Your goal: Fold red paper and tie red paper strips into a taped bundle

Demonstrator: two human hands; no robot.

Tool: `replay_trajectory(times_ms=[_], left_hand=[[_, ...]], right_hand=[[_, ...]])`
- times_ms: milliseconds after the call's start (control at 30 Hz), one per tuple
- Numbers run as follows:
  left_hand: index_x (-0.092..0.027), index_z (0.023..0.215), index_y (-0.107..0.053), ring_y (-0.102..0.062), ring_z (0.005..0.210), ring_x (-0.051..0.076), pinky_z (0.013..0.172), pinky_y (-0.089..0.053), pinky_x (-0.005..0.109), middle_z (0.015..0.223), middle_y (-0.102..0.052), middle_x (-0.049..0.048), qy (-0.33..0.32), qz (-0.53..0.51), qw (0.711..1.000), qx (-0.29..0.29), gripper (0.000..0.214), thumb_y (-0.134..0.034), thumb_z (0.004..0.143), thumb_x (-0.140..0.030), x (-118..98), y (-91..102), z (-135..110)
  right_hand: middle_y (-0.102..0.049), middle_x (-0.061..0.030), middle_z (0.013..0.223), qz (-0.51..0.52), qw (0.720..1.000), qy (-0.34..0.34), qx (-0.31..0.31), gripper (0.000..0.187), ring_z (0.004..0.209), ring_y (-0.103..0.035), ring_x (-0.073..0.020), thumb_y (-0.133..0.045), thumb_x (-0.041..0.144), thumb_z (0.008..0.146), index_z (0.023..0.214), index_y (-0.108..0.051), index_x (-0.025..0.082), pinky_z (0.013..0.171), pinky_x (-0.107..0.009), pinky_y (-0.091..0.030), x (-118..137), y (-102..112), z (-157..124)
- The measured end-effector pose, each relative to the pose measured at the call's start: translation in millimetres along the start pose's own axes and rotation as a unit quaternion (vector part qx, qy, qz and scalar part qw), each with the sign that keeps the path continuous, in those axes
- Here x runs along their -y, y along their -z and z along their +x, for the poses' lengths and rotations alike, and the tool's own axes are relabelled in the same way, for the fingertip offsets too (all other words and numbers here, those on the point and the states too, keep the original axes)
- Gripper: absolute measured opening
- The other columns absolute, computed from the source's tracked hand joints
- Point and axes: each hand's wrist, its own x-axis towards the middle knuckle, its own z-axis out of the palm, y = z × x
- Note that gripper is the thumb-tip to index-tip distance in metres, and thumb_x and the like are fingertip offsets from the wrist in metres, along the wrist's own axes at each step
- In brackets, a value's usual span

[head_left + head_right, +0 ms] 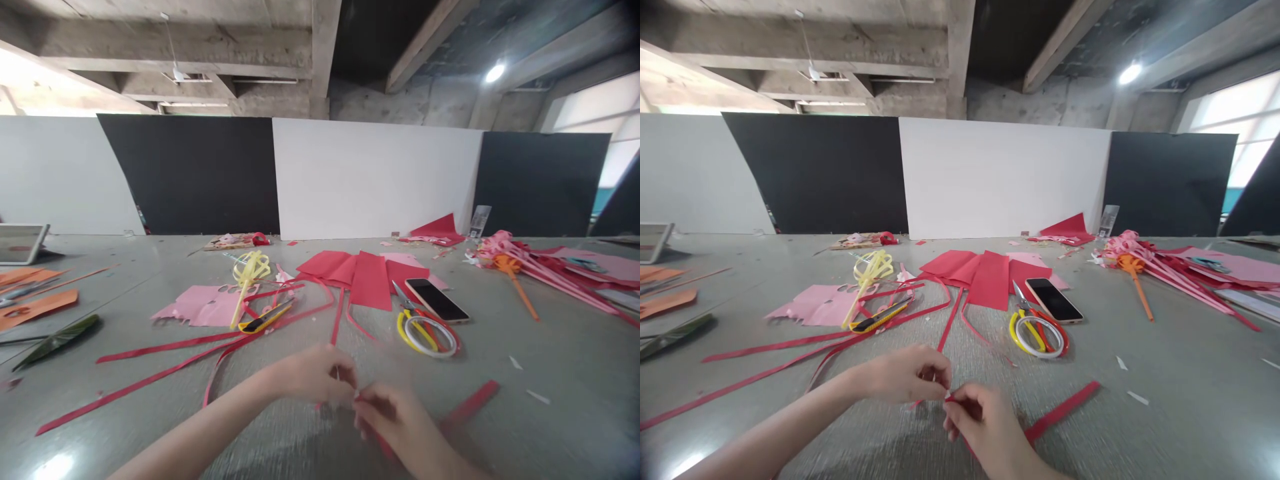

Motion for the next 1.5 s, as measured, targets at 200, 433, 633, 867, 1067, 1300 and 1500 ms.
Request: replay_trajectory(times_ms=[200,433,633,867,1067,1300,1500], left_hand=[[-0.015,0.061,-0.057,-0.039,0.049,0.007,0.046,-0.028,0.017,0.051,-0.044,-0.0064,-0.018,0.03,0.998,-0.055,0.013,-0.051,0.073,-0.014,-1.9,-12.2,6.8],[-0.015,0.066,-0.055,-0.04,0.044,0.007,0.042,-0.028,0.016,0.05,-0.043,-0.0065,0.007,0.005,0.998,-0.06,0.014,-0.047,0.076,-0.018,3.1,-16.7,10.1],[-0.015,0.067,-0.055,-0.042,0.045,0.007,0.041,-0.03,0.016,0.052,-0.046,-0.0053,0.019,-0.017,0.997,-0.069,0.024,-0.043,0.081,-0.029,2.3,-17.3,11.3],[-0.015,0.063,-0.058,-0.041,0.045,0.007,0.043,-0.03,0.017,0.048,-0.046,-0.0062,0.021,-0.016,0.992,-0.127,0.016,-0.051,0.075,-0.023,4.2,-24.1,15.9],[-0.013,0.077,-0.062,-0.051,0.057,0.012,0.055,-0.039,0.021,0.064,-0.056,0.0001,0.012,-0.015,0.97,-0.244,0.015,-0.054,0.077,-0.025,0.7,-23.2,16.2],[-0.019,0.081,-0.068,-0.055,0.068,0.014,0.064,-0.042,0.024,0.076,-0.06,0.0043,-0.081,0.077,0.952,-0.286,0.02,-0.049,0.081,-0.015,-10.5,-36.1,8.9],[-0.019,0.081,-0.069,-0.056,0.067,0.014,0.064,-0.043,0.023,0.077,-0.062,0.0038,-0.066,0.069,0.959,-0.266,0.022,-0.047,0.082,-0.015,-12.3,-36.8,9.2]], right_hand=[[-0.061,-0.0003,0.061,0.039,0.999,-0.014,-0.005,0.022,0.056,-0.057,-0.012,-0.051,0.032,0.08,0.066,-0.058,0.015,0.058,-0.022,-0.043,-5.1,-1.4,1.7],[-0.06,-0.0002,0.062,0.071,0.997,0.006,-0.007,0.024,0.061,-0.057,-0.0125,-0.048,0.031,0.083,0.069,-0.058,0.015,0.06,-0.021,-0.043,-6.2,3.6,2.0],[-0.059,0.0001,0.059,0.058,0.998,0.004,-0.028,0.027,0.059,-0.056,-0.0127,-0.047,0.034,0.083,0.068,-0.059,0.016,0.059,-0.021,-0.043,-8.8,4.5,3.6],[-0.061,0.0002,0.06,0.056,0.997,-0.001,-0.054,0.022,0.06,-0.058,-0.0138,-0.051,0.034,0.079,0.069,-0.059,0.017,0.058,-0.022,-0.044,-12.0,4.2,4.6],[-0.059,0.0012,0.061,0.075,0.991,0.005,-0.107,0.019,0.06,-0.057,-0.0139,-0.055,0.035,0.078,0.07,-0.06,0.018,0.06,-0.022,-0.044,-11.1,9.9,7.7],[-0.063,-0.0003,0.064,0.066,0.99,0.013,-0.12,0.023,0.061,-0.059,-0.0162,-0.054,0.04,0.077,0.075,-0.064,0.019,0.06,-0.025,-0.047,-10.5,16.3,9.1],[-0.066,-0.002,0.072,0.016,0.992,0.024,-0.123,0.022,0.069,-0.061,-0.0169,-0.051,0.037,0.08,0.081,-0.064,0.019,0.063,-0.024,-0.048,-5.3,18.1,2.3]])
